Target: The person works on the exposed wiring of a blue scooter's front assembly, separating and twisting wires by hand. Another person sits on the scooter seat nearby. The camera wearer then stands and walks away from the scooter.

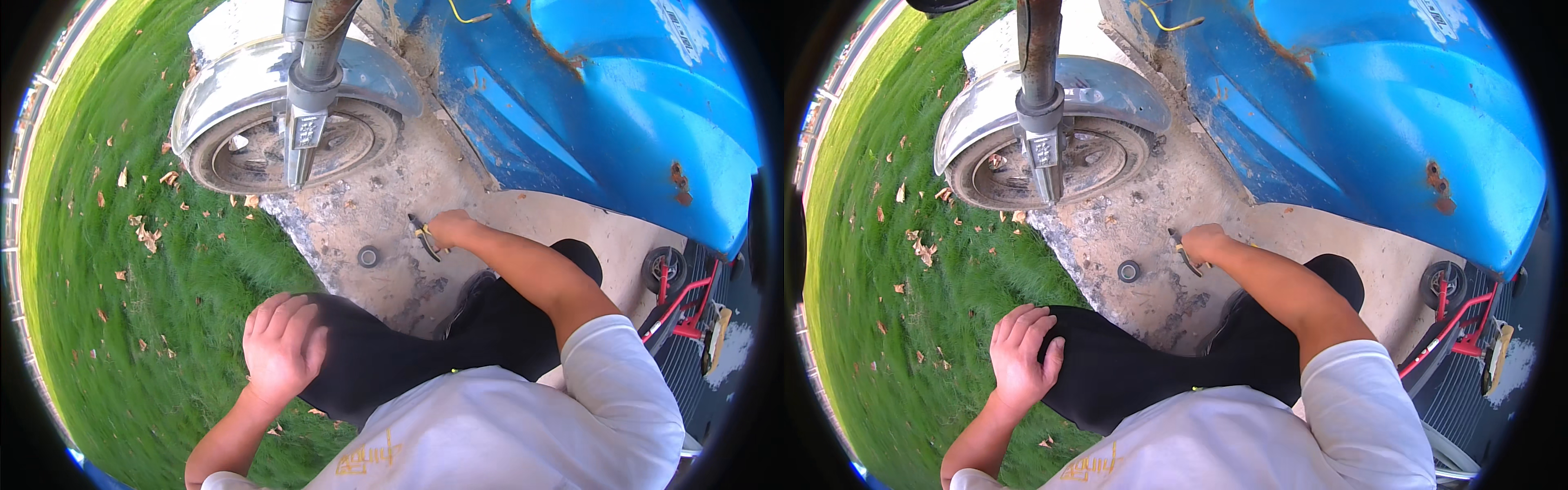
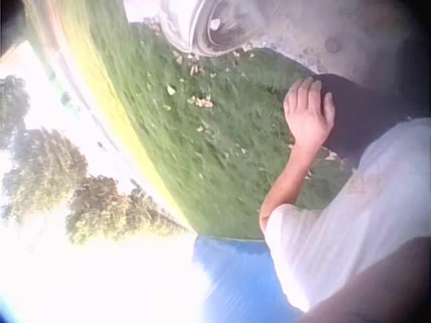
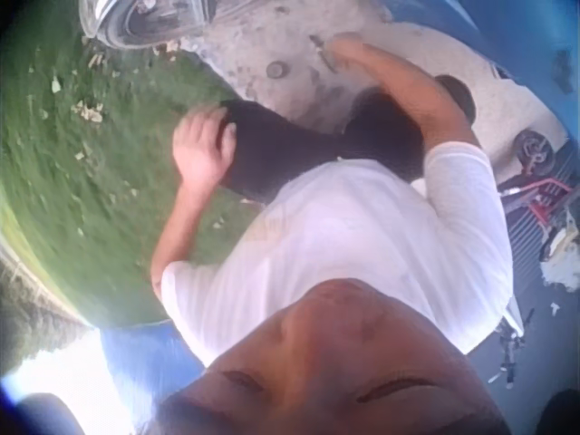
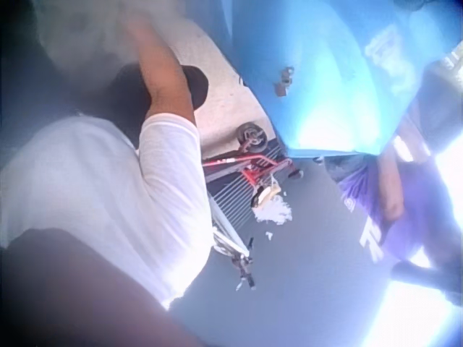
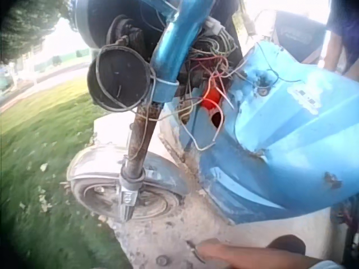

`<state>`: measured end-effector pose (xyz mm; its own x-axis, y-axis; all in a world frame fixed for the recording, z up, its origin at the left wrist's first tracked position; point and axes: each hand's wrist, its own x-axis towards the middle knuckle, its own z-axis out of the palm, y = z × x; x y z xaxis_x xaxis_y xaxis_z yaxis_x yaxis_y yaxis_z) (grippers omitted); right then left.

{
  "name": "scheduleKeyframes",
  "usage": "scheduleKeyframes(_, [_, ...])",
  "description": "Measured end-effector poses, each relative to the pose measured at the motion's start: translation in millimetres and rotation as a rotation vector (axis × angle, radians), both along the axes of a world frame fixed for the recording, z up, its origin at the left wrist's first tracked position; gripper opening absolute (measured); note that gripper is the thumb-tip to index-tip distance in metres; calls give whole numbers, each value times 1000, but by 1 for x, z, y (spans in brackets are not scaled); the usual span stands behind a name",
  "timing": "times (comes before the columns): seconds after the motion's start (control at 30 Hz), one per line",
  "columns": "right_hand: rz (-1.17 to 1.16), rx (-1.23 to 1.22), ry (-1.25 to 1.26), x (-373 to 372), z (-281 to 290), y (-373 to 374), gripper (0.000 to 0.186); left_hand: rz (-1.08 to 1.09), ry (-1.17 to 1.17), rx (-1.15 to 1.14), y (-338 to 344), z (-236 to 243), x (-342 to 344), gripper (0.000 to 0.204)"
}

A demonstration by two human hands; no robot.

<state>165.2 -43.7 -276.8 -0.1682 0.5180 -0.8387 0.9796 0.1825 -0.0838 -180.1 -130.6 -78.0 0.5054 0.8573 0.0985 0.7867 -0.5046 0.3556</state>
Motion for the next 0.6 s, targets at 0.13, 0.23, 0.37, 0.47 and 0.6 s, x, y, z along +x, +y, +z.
scheduleKeyframes(0.13, [-399,228,-72,-23,-96,-31,71,94,-33,-3,-19,8,-9,27])
scheduleKeyframes(0.23, [-534,276,-113,-26,-124,-52,78,117,-42,24,-25,13,-20,24])
scheduleKeyframes(0.37, [-612,301,-5,-31,-126,-46,69,122,-52,49,-27,11,-27,22])
scheduleKeyframes(0.47, [-511,406,241,-59,-123,-48,62,123,-52,23,-32,5,-27,22])
scheduleKeyframes(0.6, [-205,532,401,-122,-130,-66,49,138,-31,42,-30,1,-27,21])
